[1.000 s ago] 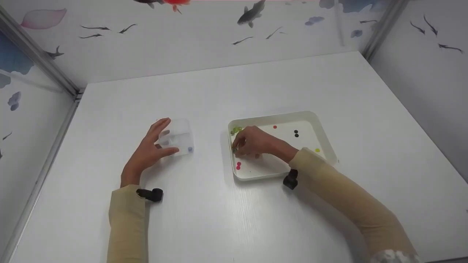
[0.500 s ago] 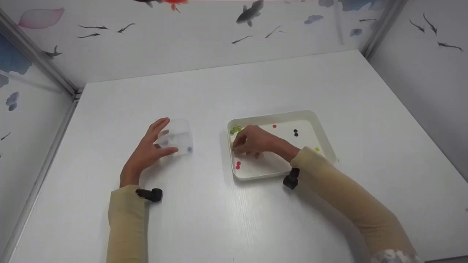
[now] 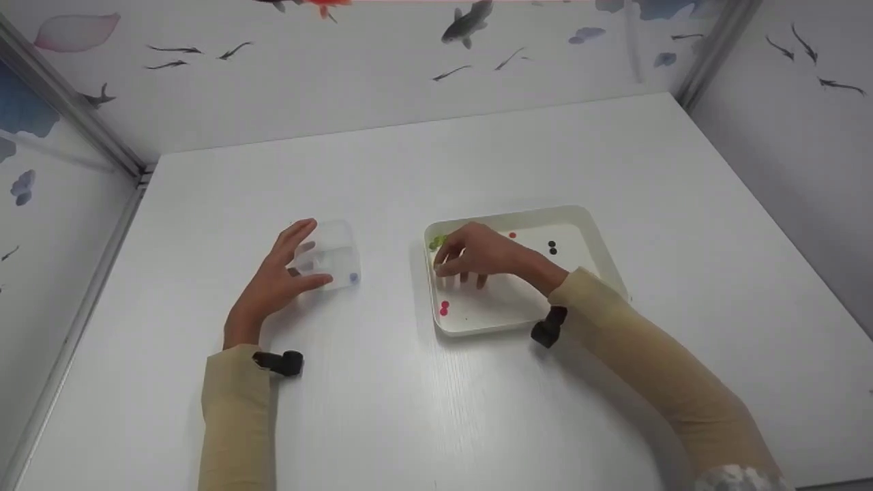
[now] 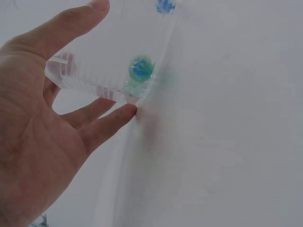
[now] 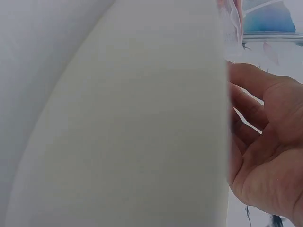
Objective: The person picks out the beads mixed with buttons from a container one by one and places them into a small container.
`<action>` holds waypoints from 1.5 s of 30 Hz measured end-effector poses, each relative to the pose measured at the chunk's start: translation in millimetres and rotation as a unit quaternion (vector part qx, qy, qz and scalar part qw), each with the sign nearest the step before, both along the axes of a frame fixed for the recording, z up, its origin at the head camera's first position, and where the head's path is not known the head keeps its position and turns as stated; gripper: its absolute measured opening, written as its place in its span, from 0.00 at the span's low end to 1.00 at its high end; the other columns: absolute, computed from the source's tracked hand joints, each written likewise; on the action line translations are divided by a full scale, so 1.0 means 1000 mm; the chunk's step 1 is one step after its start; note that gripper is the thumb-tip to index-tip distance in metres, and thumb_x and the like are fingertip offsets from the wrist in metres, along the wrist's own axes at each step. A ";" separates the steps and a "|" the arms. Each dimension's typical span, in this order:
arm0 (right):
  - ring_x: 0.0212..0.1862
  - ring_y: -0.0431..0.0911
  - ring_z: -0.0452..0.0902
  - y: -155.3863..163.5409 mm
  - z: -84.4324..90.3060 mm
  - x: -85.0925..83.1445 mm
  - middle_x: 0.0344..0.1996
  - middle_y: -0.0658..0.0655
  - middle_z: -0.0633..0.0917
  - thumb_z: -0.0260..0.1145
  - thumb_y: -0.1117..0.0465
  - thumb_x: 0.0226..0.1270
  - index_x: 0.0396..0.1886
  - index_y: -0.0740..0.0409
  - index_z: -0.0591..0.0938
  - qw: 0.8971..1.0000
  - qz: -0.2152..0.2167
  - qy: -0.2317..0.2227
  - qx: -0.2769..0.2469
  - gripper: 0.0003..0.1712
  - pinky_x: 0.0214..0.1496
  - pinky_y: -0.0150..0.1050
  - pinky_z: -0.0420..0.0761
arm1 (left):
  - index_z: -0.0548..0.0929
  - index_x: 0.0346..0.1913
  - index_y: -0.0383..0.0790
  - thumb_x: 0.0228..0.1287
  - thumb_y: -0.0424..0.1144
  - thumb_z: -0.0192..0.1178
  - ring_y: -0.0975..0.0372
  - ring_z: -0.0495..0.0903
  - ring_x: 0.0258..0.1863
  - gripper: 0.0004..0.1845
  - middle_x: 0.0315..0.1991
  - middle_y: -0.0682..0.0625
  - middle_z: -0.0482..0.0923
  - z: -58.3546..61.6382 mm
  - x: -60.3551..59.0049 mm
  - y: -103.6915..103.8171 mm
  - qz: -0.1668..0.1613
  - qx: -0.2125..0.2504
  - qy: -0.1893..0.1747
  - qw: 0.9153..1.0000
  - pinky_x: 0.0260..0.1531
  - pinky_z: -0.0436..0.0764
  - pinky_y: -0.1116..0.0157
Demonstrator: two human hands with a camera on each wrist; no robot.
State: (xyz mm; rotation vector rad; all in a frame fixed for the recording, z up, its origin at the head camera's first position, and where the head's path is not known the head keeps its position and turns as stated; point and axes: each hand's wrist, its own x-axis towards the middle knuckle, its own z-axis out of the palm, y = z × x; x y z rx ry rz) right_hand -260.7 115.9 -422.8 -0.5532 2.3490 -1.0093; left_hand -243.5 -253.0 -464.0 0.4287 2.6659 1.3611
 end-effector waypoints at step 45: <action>0.37 0.56 0.86 -0.099 0.039 -0.012 0.43 0.64 0.88 0.67 0.56 0.71 0.52 0.55 0.86 0.994 0.068 0.058 -0.063 0.14 0.26 0.36 0.86 | 0.54 0.80 0.60 0.59 0.44 0.73 0.46 0.56 0.79 0.51 0.82 0.56 0.43 0.000 -0.002 0.003 0.010 0.015 -0.024 1.000 0.71 0.64 0.38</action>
